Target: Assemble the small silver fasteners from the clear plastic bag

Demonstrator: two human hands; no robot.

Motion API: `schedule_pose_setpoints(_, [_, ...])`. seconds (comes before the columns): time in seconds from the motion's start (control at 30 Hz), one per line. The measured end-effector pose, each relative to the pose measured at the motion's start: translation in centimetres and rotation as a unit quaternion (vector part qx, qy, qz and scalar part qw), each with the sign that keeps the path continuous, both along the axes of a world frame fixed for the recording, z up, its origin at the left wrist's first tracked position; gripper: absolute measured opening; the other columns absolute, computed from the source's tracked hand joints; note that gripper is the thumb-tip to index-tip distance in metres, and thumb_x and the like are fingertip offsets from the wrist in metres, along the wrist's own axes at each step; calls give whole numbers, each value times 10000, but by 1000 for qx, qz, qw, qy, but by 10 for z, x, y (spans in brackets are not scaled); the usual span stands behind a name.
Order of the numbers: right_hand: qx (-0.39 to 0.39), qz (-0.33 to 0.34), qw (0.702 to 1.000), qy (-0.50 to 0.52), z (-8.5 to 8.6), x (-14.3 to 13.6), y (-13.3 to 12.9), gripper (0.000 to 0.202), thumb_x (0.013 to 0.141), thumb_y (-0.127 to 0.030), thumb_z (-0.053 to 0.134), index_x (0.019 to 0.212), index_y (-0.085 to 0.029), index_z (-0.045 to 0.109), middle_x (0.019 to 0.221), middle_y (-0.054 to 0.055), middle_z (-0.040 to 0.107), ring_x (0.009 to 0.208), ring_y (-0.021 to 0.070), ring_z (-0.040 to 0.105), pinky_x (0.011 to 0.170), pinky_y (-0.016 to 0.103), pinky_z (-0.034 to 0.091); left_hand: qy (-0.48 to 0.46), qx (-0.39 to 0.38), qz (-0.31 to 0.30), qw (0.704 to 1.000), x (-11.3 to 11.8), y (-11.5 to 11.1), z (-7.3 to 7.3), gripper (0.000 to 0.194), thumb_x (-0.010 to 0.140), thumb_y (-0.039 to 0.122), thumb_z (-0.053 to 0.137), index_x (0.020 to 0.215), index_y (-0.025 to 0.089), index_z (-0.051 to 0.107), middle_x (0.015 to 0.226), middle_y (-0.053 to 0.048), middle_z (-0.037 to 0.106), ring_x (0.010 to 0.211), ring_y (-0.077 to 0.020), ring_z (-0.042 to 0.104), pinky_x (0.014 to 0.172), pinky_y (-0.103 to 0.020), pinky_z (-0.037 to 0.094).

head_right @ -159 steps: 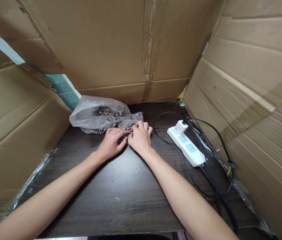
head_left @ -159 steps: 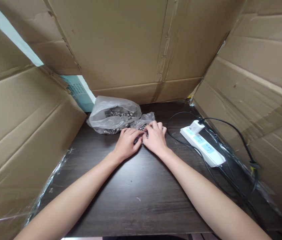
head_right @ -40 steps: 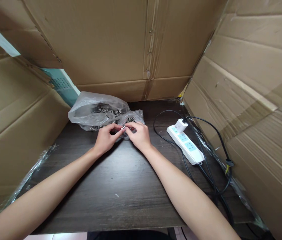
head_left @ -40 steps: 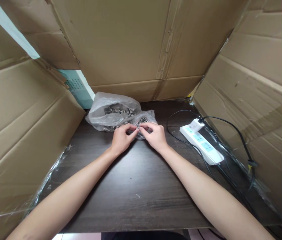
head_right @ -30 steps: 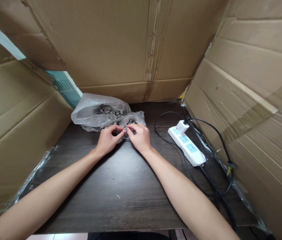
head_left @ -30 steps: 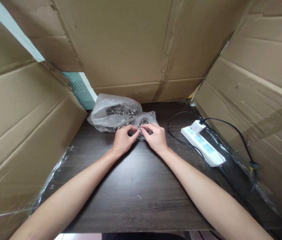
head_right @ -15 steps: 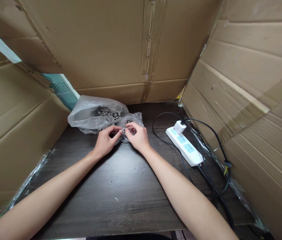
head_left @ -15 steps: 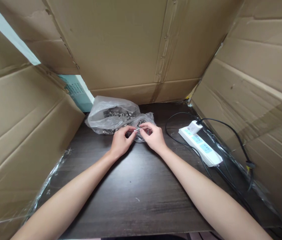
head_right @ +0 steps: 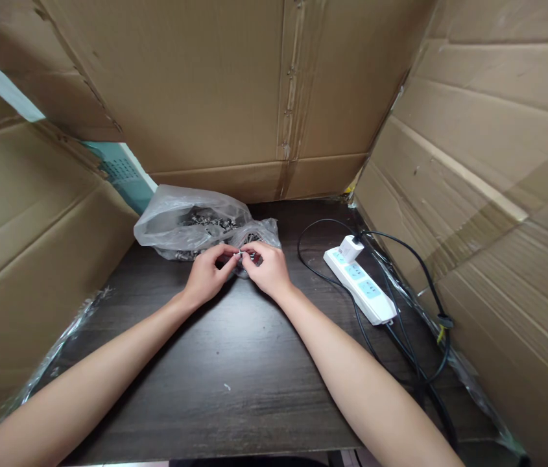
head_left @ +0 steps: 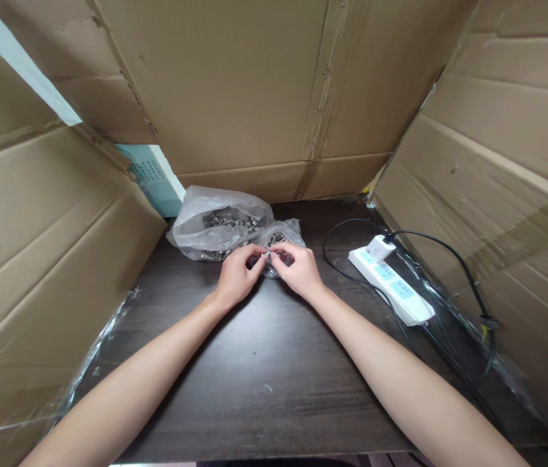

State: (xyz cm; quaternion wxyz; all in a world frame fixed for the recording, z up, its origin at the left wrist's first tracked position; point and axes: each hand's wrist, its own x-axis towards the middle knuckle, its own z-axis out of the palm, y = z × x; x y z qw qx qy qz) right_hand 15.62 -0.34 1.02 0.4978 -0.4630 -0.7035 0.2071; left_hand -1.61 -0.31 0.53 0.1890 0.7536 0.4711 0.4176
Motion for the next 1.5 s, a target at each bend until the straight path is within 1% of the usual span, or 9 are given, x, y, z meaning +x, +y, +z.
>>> schedule_pose_setpoints(0.13, [15, 1, 1000, -16, 0, 0, -1, 171, 849, -228, 599, 873, -215, 768, 842, 39, 783, 690, 175, 690, 697, 297, 555, 16, 9, 7, 1000, 0, -1, 0, 124, 939, 268, 624, 983, 206, 722, 940, -51, 766, 863, -218, 700, 820, -332, 541])
schedule_pose_setpoints(0.27, [5, 5, 1000, -23, 0, 0, 0, 163, 850, -236, 608, 872, -215, 769, 834, 36, 788, 675, 176, 691, 701, 300, 558, 7, 0, 8, 1000, 0, -2, 1, 126, 934, 260, 632, 1003, 208, 723, 965, -53, 776, 884, -225, 722, 830, -342, 556])
schedule_pose_setpoints(0.5, [-4, -9, 1000, -3, 1, 0, -1, 165, 823, -238, 612, 861, -210, 771, 802, 36, 784, 658, 179, 697, 687, 298, 564, -16, 5, 12, 1000, 1, -4, 3, 255, 917, 270, 664, 1159, 205, 715, 1036, -62, 789, 931, -232, 743, 883, -357, 569])
schedule_pose_setpoints(0.67, [-12, -13, 1000, 12, 2, -1, -1, 156, 822, -248, 614, 855, -217, 763, 797, 30, 781, 643, 174, 686, 667, 293, 558, -4, 14, 11, 1000, 1, -4, 2, 281, 918, 278, 650, 1172, 195, 738, 1075, -85, 792, 936, -247, 749, 864, -365, 579])
schedule_pose_setpoints(0.8, [-9, -21, 1000, 19, 0, -1, 1, 139, 817, -248, 613, 832, -207, 746, 760, 27, 757, 626, 164, 660, 657, 283, 539, -2, 15, 7, 1000, 1, -3, 1, 288, 932, 259, 630, 1188, 193, 745, 1114, -84, 787, 956, -245, 746, 883, -365, 579])
schedule_pose_setpoints(0.93, [0, -12, 1000, 3, -2, -1, 2, 102, 800, -235, 607, 809, -203, 703, 765, 26, 732, 637, 157, 634, 654, 277, 511, 14, 24, 9, 1000, 0, -2, 0, 265, 941, 249, 627, 1161, 195, 765, 1084, -75, 794, 901, -229, 741, 859, -351, 590])
schedule_pose_setpoints(1.07, [-11, 2, 1000, -22, -2, -1, 1, 80, 802, -247, 602, 794, -211, 674, 778, 24, 723, 663, 159, 626, 673, 278, 498, 33, 34, -5, 999, -1, -2, -1, 247, 938, 210, 634, 1135, 196, 782, 1049, -69, 798, 922, -225, 742, 876, -339, 592])
schedule_pose_setpoints(1.37, [-28, -4, 999, -19, 0, 0, 0, 139, 824, -261, 589, 838, -217, 720, 771, 25, 740, 651, 166, 638, 664, 285, 496, 60, 51, -22, 997, -1, -2, -3, 292, 960, 183, 590, 1196, 172, 761, 1077, -100, 787, 942, -237, 737, 877, -359, 594])
schedule_pose_setpoints(1.5, [-38, -2, 999, -18, 0, 0, 0, 140, 824, -271, 603, 856, -222, 730, 786, 28, 747, 664, 169, 654, 663, 284, 502, 69, 64, -23, 995, -2, -2, -6, 348, 954, 163, 574, 1269, 144, 720, 1115, -124, 770, 979, -244, 728, 898, -361, 592])
